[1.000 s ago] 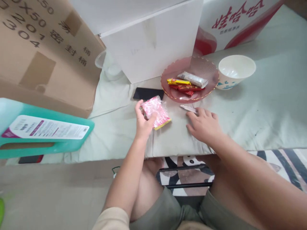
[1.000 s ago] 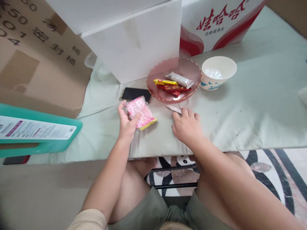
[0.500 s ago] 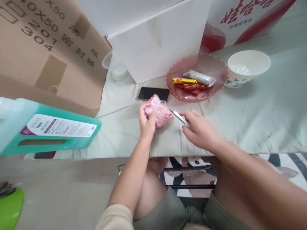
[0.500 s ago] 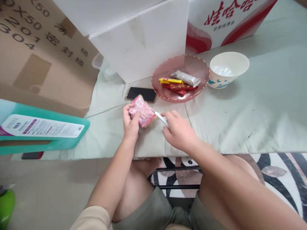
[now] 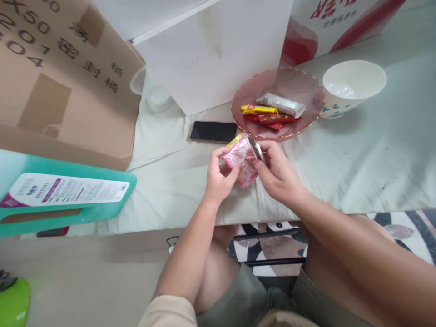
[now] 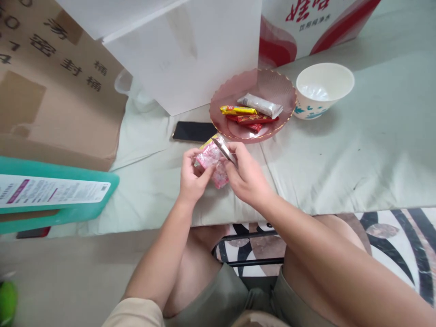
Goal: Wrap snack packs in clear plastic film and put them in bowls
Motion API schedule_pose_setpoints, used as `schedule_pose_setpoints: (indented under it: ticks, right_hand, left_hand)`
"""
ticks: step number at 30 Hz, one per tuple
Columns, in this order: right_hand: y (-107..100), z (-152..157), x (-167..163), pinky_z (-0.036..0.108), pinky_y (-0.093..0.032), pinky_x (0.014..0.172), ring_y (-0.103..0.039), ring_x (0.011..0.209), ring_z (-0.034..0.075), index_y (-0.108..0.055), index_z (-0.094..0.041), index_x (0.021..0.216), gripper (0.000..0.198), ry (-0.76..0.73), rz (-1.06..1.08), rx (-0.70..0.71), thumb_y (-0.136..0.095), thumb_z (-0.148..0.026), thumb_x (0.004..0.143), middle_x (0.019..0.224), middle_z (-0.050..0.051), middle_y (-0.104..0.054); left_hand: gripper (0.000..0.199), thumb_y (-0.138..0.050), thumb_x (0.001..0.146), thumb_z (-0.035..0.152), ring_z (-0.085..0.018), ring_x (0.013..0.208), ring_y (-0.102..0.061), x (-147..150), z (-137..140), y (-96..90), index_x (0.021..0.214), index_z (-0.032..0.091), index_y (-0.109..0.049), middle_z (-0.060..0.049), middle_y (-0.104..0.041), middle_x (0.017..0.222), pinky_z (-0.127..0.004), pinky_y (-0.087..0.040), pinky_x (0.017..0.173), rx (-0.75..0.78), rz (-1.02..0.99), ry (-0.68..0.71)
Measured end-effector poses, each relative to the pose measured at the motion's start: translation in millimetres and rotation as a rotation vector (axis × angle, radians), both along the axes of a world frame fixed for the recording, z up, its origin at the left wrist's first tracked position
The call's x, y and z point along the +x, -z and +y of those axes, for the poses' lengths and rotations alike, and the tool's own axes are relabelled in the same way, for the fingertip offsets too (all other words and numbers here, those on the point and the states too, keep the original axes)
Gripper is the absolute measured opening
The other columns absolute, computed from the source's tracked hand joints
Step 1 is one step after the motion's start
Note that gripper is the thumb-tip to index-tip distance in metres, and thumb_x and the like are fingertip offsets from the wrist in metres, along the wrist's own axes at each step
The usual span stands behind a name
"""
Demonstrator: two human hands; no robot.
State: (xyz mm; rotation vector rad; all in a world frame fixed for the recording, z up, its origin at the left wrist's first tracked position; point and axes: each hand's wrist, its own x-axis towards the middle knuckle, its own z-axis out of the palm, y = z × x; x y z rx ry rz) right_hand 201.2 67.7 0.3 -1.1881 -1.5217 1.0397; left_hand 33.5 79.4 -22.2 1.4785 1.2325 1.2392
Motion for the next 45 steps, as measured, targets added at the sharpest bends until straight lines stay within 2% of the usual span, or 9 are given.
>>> schedule_pose_setpoints:
  ticks: [5,8,13,21,25,31,34,40,45]
  right_hand:
    - [-6,-4,-5,0.039,-0.053,0.082,-0.065,0.097,0.023,-0.057,-0.025,0.112,0.021,0.044,-0.236,0.152,-0.051,-0.024,0.092,0.109,0.008,-0.070]
    - [-7,-5,-4,0.036,-0.050,0.071,-0.064,0.083,0.021,-0.058,-0.025,0.111,0.022,0.094,-0.304,0.126,-0.054,-0.028,0.090,0.098,0.006,-0.070]
    - [-7,5,5,0.032,-0.043,0.062,-0.057,0.064,0.016,-0.049,-0.024,0.088,0.012,0.145,-0.335,0.069,-0.058,-0.028,0.081,0.079,0.000,-0.064]
    - [-5,6,7,0.032,-0.042,0.064,-0.056,0.069,0.018,-0.055,-0.023,0.088,0.008,0.119,-0.347,0.132,-0.057,-0.030,0.085,0.081,0.003,-0.063]
    - [-2,7,-1,0.032,-0.041,0.066,-0.056,0.073,0.019,-0.059,-0.022,0.093,0.010,0.129,-0.391,0.155,-0.057,-0.030,0.086,0.081,0.004,-0.062]
    - [-4,9,-4,0.031,-0.036,0.065,-0.054,0.075,0.019,-0.058,-0.022,0.091,0.008,0.025,-0.486,0.058,-0.054,-0.029,0.088,0.090,0.005,-0.064]
    - [-5,8,-1,0.031,-0.036,0.067,-0.055,0.079,0.020,-0.059,-0.022,0.092,0.010,-0.026,-0.500,0.036,-0.052,-0.028,0.090,0.091,0.005,-0.064]
    - [-9,5,-1,0.031,-0.036,0.065,-0.060,0.084,0.022,-0.063,-0.022,0.100,0.017,0.002,-0.565,-0.030,-0.052,-0.032,0.091,0.100,0.007,-0.066]
    - [-13,3,-1,0.031,-0.036,0.064,-0.064,0.089,0.023,-0.066,-0.023,0.107,0.022,-0.012,-0.615,-0.077,-0.053,-0.033,0.092,0.107,0.007,-0.069]
  left_hand:
    - [0.049,-0.074,0.081,0.051,-0.013,0.076,-0.064,-11,-1,0.4,0.114,0.027,-0.046,-0.003,-0.061,0.105,-0.025,-0.055,0.066,-0.059,0.005,-0.054]
    - [0.049,-0.076,0.080,0.044,-0.013,0.075,-0.066,-10,-4,1.9,0.115,0.027,-0.046,-0.002,-0.062,0.103,-0.025,-0.056,0.066,-0.061,-0.033,-0.047]
    - [0.047,-0.075,0.081,0.039,-0.014,0.077,-0.067,6,-9,4.6,0.117,0.027,-0.046,-0.003,-0.064,0.102,-0.027,-0.058,0.068,-0.078,-0.103,0.096]
    - [0.047,-0.072,0.084,0.043,-0.012,0.078,-0.061,1,-1,3.3,0.118,0.029,-0.044,-0.002,-0.059,0.106,-0.026,-0.055,0.072,-0.041,-0.031,-0.115]
    - [0.049,-0.070,0.085,0.050,-0.012,0.076,-0.062,1,-2,3.3,0.119,0.030,-0.042,-0.002,-0.058,0.105,-0.026,-0.054,0.069,-0.019,-0.009,-0.089]
    - [0.046,-0.076,0.082,0.044,-0.009,0.075,-0.063,5,-6,8.5,0.115,0.027,-0.048,-0.003,-0.058,0.111,-0.022,-0.053,0.065,0.113,-0.040,-0.107]
    - [0.046,-0.079,0.080,0.041,-0.008,0.071,-0.063,5,-7,8.8,0.113,0.026,-0.050,-0.001,-0.060,0.105,-0.020,-0.052,0.063,0.146,-0.092,-0.140]
    - [0.046,-0.082,0.074,0.036,-0.008,0.065,-0.060,5,-4,1.4,0.107,0.025,-0.052,0.003,-0.060,0.089,-0.020,-0.049,0.060,0.143,-0.153,-0.203]
    - [0.046,-0.079,0.069,0.026,-0.008,0.065,-0.058,5,-3,-1.2,0.106,0.025,-0.051,0.004,-0.060,0.087,-0.020,-0.047,0.061,0.082,-0.228,-0.230]
